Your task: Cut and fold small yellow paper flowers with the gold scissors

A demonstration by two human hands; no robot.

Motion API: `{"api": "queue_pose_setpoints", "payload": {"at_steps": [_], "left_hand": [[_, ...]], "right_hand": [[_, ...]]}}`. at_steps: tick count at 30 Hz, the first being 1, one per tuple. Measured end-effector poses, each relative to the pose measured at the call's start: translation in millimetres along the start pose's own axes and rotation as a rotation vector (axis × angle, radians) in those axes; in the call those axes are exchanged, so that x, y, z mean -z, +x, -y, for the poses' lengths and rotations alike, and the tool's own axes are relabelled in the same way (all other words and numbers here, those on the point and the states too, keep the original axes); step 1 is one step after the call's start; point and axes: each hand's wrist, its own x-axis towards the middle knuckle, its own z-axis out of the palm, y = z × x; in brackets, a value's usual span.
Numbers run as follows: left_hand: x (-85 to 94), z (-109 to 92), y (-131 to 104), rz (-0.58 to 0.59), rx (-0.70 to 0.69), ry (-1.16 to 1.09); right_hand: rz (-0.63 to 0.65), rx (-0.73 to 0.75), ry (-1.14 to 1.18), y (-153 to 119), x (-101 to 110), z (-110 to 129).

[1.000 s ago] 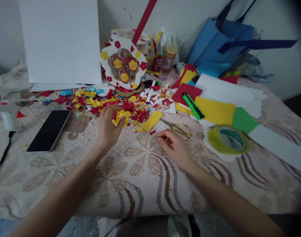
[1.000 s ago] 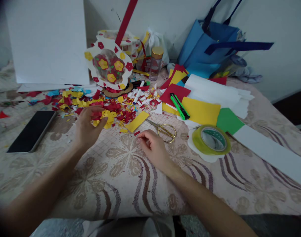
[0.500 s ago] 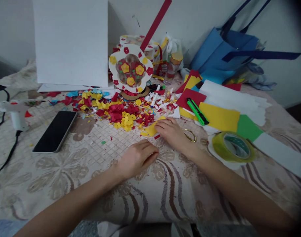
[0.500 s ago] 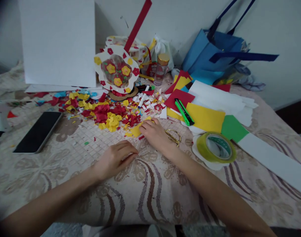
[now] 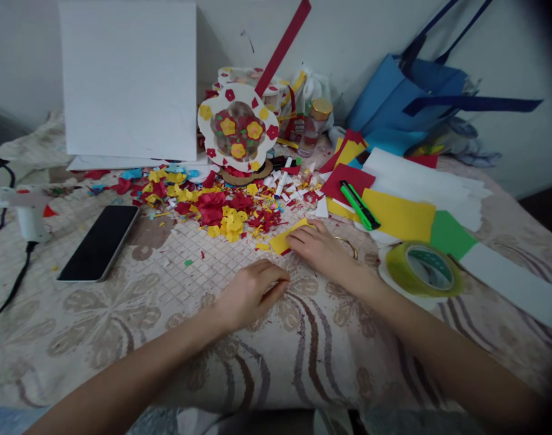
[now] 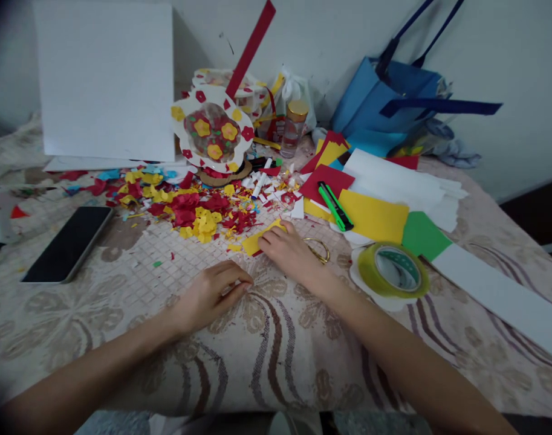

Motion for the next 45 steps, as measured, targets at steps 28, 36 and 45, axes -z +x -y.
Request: {"api": "queue_pose_setpoints", "payload": {"at_steps": [28, 36, 45], "left_hand": [[-6.8, 5, -4, -0.306, 0.164, -0.308], [-10.6, 1, 3, -0.268, 0.242, -0.478], [-12.7, 3, 7, -0.242, 0.532, -0.945]], "right_hand": [[-0.268, -0.75, 1.866, -22, 12, 65], [-0.353, -0.952, 1.861, -25, 0, 62], [-0.212, -0.82, 1.541, -26, 11, 62]]}}
